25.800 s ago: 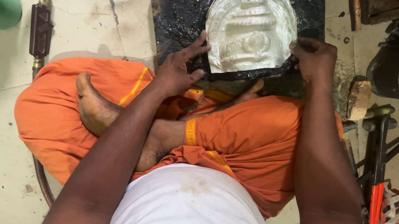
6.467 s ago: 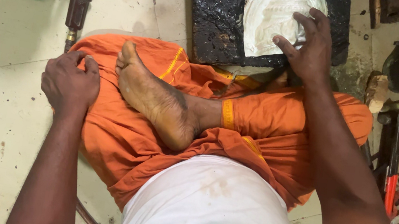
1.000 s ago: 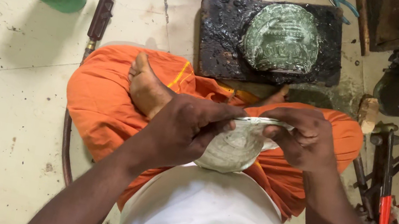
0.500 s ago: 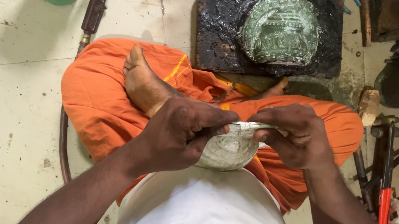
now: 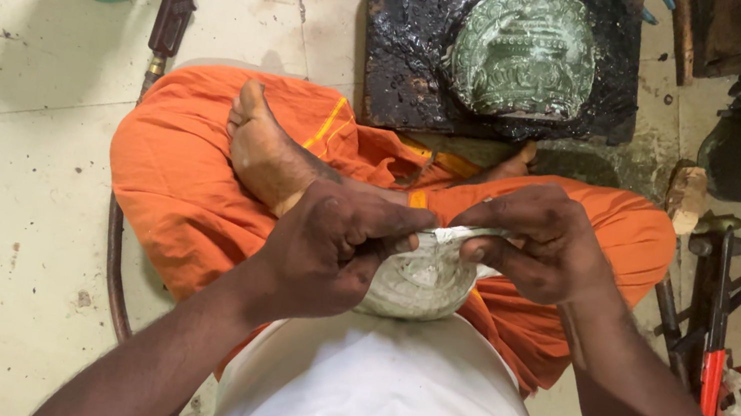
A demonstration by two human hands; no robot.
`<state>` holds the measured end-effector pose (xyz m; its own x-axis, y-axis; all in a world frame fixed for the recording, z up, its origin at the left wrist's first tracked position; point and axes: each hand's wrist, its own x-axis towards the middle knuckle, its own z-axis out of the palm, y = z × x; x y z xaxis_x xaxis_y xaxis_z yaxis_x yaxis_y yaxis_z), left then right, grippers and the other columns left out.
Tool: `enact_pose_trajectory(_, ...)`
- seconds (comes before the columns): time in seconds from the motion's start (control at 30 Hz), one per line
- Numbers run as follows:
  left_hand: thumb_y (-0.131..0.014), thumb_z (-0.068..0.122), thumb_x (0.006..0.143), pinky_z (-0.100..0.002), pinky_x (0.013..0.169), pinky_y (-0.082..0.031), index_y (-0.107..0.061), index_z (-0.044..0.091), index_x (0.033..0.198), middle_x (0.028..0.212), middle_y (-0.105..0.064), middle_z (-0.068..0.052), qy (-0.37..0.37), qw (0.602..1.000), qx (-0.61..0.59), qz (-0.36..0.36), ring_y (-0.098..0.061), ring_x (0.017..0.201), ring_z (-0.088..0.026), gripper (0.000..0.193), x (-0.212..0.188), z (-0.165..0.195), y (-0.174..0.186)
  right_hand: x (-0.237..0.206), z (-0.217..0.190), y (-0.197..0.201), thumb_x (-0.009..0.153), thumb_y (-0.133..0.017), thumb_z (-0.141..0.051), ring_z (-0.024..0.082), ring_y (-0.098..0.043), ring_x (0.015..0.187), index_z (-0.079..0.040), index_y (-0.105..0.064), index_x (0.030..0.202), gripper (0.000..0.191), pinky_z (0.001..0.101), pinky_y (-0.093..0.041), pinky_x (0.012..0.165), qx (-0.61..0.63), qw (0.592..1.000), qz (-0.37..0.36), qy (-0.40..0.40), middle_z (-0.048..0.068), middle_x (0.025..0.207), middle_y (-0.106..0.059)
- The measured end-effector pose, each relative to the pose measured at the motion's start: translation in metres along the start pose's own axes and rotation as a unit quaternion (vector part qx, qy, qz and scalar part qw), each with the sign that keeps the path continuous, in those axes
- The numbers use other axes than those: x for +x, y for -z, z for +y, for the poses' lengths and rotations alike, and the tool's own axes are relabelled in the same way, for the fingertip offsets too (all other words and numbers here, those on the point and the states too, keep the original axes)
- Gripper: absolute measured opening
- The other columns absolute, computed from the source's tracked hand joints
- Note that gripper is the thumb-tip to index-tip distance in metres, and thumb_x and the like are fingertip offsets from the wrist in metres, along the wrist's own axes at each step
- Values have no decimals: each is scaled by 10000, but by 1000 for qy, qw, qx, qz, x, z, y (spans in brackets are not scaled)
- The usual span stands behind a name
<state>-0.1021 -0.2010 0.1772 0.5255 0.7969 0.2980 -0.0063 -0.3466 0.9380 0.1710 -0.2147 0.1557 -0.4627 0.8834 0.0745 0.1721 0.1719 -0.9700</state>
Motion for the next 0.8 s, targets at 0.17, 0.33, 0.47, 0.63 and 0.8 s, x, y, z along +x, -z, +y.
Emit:
enact_pose_trajectory(0.17, -700, -85, 872, -328, 651, -553, -727, -3, 1121, 818, -718, -137, 42, 999, 1, -27, -737, 729, -234, 264, -2, 3, 2, 1, 9, -2, 879, -808, -21, 183, -769, 793, 54, -666, 1103, 275, 269, -629, 673, 64, 993, -2, 101, 161, 952, -768)
enact_pose_trajectory(0.33, -693, -52, 899, -321, 672, -579, -727, 8, 1122, 880, -748, -138, 51, 999, 14, -6, -765, 767, -219, 233, -1, 3, 2, -3, 5, -2, 825, -807, 28, 139, -742, 715, 60, -746, 1054, 239, 253, -592, 622, 13, 999, 16, -41, 130, 820, -768)
enact_pose_trajectory(0.47, -660, -38, 956, -320, 792, -631, -671, 3, 1203, 979, -757, -139, -27, 1000, -6, 12, -790, 905, -237, 250, 0, 6, 2, -4, -8, 3, 856, -783, 31, 121, -759, 784, 46, -746, 1081, 229, 244, -608, 684, -29, 998, -4, -48, 119, 876, -789)
enact_pose_trajectory(0.63, -713, 37, 950, -333, 779, -609, -706, 16, 1175, 994, -772, -149, 31, 999, 30, -21, -791, 881, -264, 226, 3, 13, 6, 0, -22, 4, 893, -767, 3, 96, -724, 793, 22, -747, 1177, 285, 230, -582, 677, 7, 998, 8, -61, 114, 956, -796)
enact_pose_trajectory(0.8, -742, 101, 939, -310, 763, -609, -732, 19, 1138, 973, -787, -150, 72, 997, 32, -20, -801, 853, -227, 216, 7, 15, 8, 5, -27, -3, 888, -794, -30, 98, -712, 912, 14, -727, 1251, 372, 224, -585, 770, 31, 997, 41, -65, 114, 1034, -768)
